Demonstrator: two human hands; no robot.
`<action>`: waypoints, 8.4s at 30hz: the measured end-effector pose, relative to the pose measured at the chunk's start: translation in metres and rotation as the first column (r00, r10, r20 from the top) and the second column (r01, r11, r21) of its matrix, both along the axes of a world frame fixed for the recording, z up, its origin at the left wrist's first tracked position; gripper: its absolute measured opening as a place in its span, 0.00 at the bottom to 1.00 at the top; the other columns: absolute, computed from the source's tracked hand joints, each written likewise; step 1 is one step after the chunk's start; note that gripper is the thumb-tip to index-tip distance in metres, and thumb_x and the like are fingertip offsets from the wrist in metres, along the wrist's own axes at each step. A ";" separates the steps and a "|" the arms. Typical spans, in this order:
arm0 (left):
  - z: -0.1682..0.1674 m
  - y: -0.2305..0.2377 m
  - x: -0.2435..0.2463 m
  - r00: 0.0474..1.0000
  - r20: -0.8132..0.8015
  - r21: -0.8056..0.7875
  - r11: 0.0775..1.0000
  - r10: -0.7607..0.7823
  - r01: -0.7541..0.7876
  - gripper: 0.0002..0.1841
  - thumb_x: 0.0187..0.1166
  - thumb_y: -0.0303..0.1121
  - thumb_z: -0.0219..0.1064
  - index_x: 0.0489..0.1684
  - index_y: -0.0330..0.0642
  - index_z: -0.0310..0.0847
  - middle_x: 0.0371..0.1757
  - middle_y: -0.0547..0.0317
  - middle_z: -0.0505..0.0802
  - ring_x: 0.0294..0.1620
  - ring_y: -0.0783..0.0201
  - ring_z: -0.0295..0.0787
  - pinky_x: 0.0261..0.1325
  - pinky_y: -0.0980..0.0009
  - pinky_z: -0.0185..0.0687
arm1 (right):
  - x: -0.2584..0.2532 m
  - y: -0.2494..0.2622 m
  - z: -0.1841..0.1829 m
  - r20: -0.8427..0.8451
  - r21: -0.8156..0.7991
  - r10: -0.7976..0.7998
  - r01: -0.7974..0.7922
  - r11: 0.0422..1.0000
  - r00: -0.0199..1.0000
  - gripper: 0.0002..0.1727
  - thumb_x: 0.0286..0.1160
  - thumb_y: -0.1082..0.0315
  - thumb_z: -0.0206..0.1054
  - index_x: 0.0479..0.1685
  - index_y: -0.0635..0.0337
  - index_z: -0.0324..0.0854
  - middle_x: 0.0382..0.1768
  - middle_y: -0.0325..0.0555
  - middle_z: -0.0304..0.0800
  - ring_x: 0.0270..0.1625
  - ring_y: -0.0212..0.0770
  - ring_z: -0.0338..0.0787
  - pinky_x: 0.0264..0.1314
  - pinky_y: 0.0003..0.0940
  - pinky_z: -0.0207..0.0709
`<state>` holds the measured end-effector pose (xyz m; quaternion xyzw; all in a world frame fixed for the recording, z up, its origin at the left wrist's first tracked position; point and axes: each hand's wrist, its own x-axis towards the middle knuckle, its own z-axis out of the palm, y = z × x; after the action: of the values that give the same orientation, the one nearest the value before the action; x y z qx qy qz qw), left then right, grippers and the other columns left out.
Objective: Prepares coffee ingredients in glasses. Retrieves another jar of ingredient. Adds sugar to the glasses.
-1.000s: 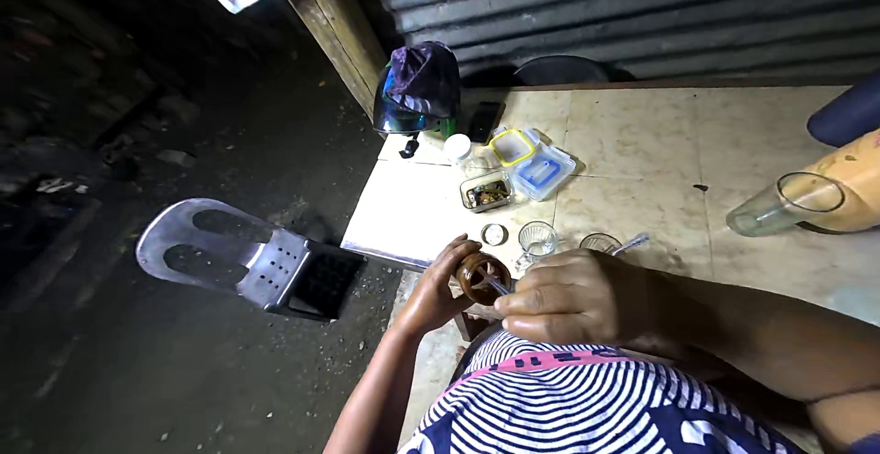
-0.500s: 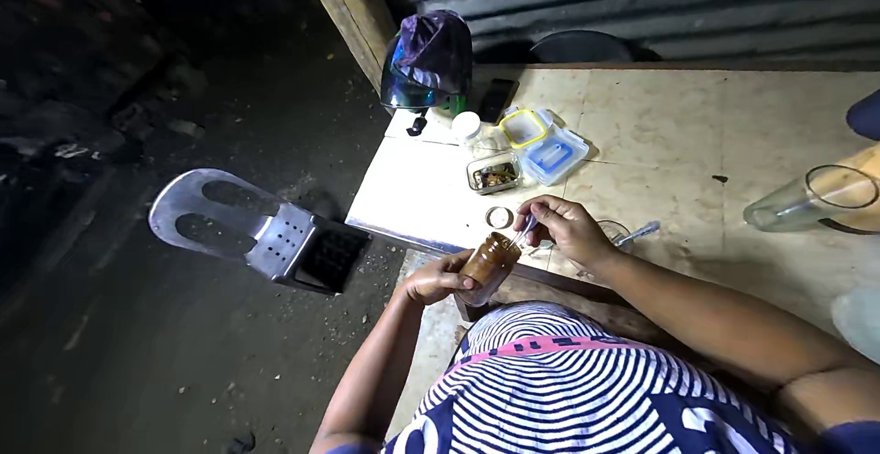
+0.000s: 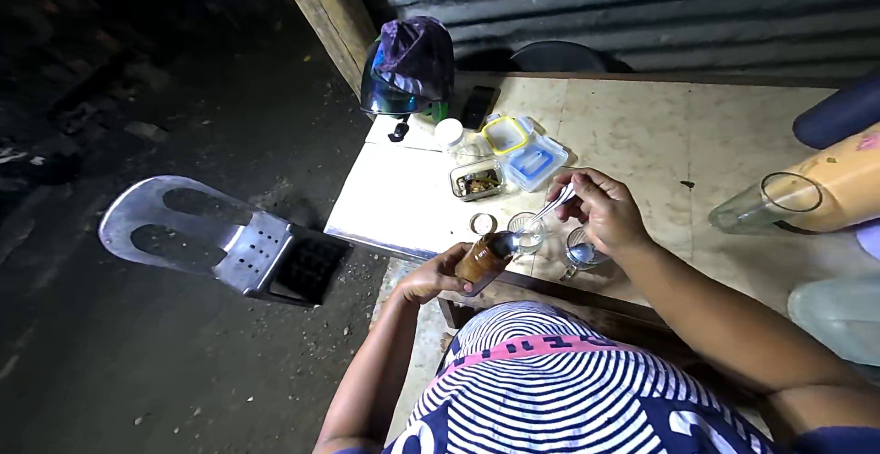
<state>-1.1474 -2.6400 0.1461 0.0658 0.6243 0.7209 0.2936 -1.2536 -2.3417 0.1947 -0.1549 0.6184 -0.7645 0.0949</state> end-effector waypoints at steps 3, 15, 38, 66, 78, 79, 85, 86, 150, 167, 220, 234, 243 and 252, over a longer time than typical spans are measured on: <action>-0.004 0.004 -0.006 1.000 -0.007 -0.007 1.000 -0.002 0.002 0.38 0.61 0.26 0.76 0.76 0.40 0.64 0.65 0.62 0.87 0.63 0.69 0.86 0.70 0.67 0.82 | -0.005 0.009 0.002 -0.018 -0.006 -0.041 0.041 0.999 0.999 0.18 0.94 0.66 0.44 0.56 0.59 0.82 0.39 0.35 0.93 0.30 0.27 0.90 0.37 0.24 0.88; -0.027 0.006 -0.012 0.997 0.036 0.033 0.997 0.067 -0.068 0.40 0.62 0.25 0.76 0.80 0.35 0.62 0.66 0.58 0.88 0.64 0.67 0.87 0.71 0.66 0.82 | -0.024 0.040 -0.002 -0.030 0.043 -0.203 0.204 0.978 0.979 0.17 0.95 0.66 0.44 0.57 0.59 0.81 0.39 0.33 0.93 0.30 0.26 0.89 0.37 0.23 0.88; -0.037 -0.002 0.013 0.955 0.015 0.068 0.953 0.295 -0.296 0.43 0.61 0.13 0.70 0.84 0.38 0.59 0.69 0.55 0.86 0.65 0.63 0.87 0.72 0.63 0.82 | -0.004 0.035 -0.006 -0.328 0.035 -0.166 0.187 0.982 0.930 0.14 0.93 0.67 0.49 0.57 0.56 0.81 0.48 0.32 0.92 0.39 0.28 0.93 0.45 0.29 0.92; -0.011 0.020 -0.002 0.999 0.019 0.040 0.998 -0.048 0.047 0.41 0.61 0.32 0.79 0.80 0.42 0.64 0.65 0.66 0.88 0.63 0.71 0.86 0.70 0.68 0.82 | 0.008 0.018 -0.006 -0.048 -0.093 0.022 -0.026 0.995 0.999 0.17 0.92 0.67 0.46 0.47 0.55 0.83 0.43 0.37 0.94 0.32 0.29 0.91 0.37 0.25 0.90; -0.036 0.015 0.013 0.991 0.105 -0.001 0.997 0.080 -0.080 0.42 0.61 0.28 0.76 0.82 0.41 0.61 0.65 0.59 0.88 0.63 0.67 0.87 0.67 0.66 0.84 | -0.009 0.041 -0.024 -0.142 0.043 -0.193 0.201 0.979 0.971 0.12 0.93 0.68 0.49 0.51 0.58 0.80 0.45 0.35 0.93 0.34 0.28 0.92 0.42 0.27 0.91; -0.038 0.015 0.015 0.990 0.110 -0.002 0.996 0.091 -0.091 0.42 0.61 0.29 0.76 0.82 0.41 0.61 0.65 0.59 0.88 0.63 0.67 0.87 0.67 0.66 0.84 | -0.009 0.040 -0.031 -0.199 0.103 -0.194 0.217 0.971 0.961 0.12 0.93 0.68 0.51 0.52 0.61 0.80 0.46 0.37 0.93 0.35 0.28 0.92 0.43 0.28 0.91; -0.037 0.021 0.025 0.971 0.084 -0.063 0.974 0.223 -0.218 0.43 0.61 0.21 0.73 0.84 0.37 0.58 0.70 0.52 0.85 0.66 0.64 0.86 0.70 0.64 0.83 | -0.007 0.033 -0.072 -0.639 0.374 0.034 0.273 0.886 0.768 0.14 0.89 0.70 0.58 0.52 0.71 0.86 0.48 0.54 0.93 0.44 0.37 0.94 0.54 0.33 0.90; -0.036 0.023 0.026 0.967 0.074 -0.075 0.968 0.245 -0.240 0.43 0.61 0.20 0.72 0.85 0.37 0.58 0.70 0.52 0.85 0.66 0.64 0.86 0.71 0.65 0.83 | -0.006 0.032 -0.074 -0.674 0.383 0.062 0.276 0.882 0.737 0.14 0.89 0.70 0.58 0.51 0.70 0.87 0.49 0.55 0.94 0.46 0.38 0.95 0.55 0.34 0.90; -0.043 0.039 -0.008 0.994 0.109 0.250 0.967 0.018 -0.045 0.39 0.57 0.57 0.84 0.69 0.52 0.79 0.55 0.61 0.94 0.50 0.67 0.93 0.52 0.67 0.90 | 0.028 0.114 -0.010 -0.033 0.029 -0.459 0.460 0.887 0.888 0.16 0.94 0.67 0.46 0.58 0.57 0.81 0.39 0.32 0.94 0.31 0.26 0.91 0.38 0.22 0.88; -0.052 0.034 0.018 0.983 0.124 0.258 0.952 0.138 -0.166 0.39 0.58 0.57 0.83 0.71 0.51 0.77 0.56 0.63 0.94 0.54 0.67 0.92 0.56 0.65 0.90 | 0.058 0.112 -0.084 -0.670 0.409 -0.138 0.518 0.751 0.729 0.14 0.88 0.69 0.59 0.53 0.70 0.86 0.47 0.54 0.95 0.43 0.36 0.95 0.51 0.30 0.90; -0.056 0.000 0.056 0.924 0.161 0.321 0.867 0.347 -0.382 0.45 0.56 0.52 0.87 0.77 0.46 0.71 0.59 0.55 0.93 0.55 0.59 0.93 0.59 0.60 0.90 | 0.013 0.041 -0.068 -0.707 0.356 -0.002 0.358 0.863 0.707 0.12 0.86 0.72 0.59 0.50 0.71 0.87 0.48 0.54 0.95 0.48 0.40 0.96 0.57 0.36 0.90; -0.056 -0.076 0.108 0.856 0.122 0.301 0.803 0.502 -0.514 0.45 0.50 0.49 0.89 0.71 0.42 0.74 0.56 0.53 0.94 0.54 0.60 0.94 0.60 0.59 0.90 | -0.008 -0.093 -0.037 -0.441 0.878 0.474 0.256 0.404 0.762 0.17 0.79 0.73 0.67 0.65 0.61 0.86 0.70 0.61 0.84 0.77 0.65 0.79 0.74 0.63 0.76; -0.030 -0.173 0.135 0.892 0.054 0.149 0.880 0.449 -0.452 0.48 0.48 0.53 0.89 0.73 0.45 0.70 0.55 0.63 0.95 0.54 0.66 0.93 0.60 0.64 0.91 | 0.001 -0.212 -0.139 0.169 0.982 0.203 -0.181 0.047 0.965 0.39 0.76 0.78 0.62 0.89 0.38 0.68 0.94 0.65 0.47 0.91 0.82 0.46 0.85 0.83 0.44; -0.042 -0.163 0.110 0.987 0.093 -0.075 0.989 0.135 -0.128 0.43 0.61 0.33 0.75 0.79 0.32 0.55 0.52 0.62 0.92 0.48 0.70 0.93 0.56 0.67 0.91 | 0.127 -0.205 -0.087 -0.036 0.478 -0.259 0.244 0.844 0.965 0.27 0.69 0.70 0.75 0.72 0.62 0.81 0.72 0.63 0.78 0.64 0.51 0.85 0.65 0.43 0.81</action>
<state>-1.0376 -2.8035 0.1044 -0.0210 0.6367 0.7191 0.2778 -1.1263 -2.5472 0.1078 -0.0326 0.8012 -0.5962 0.0384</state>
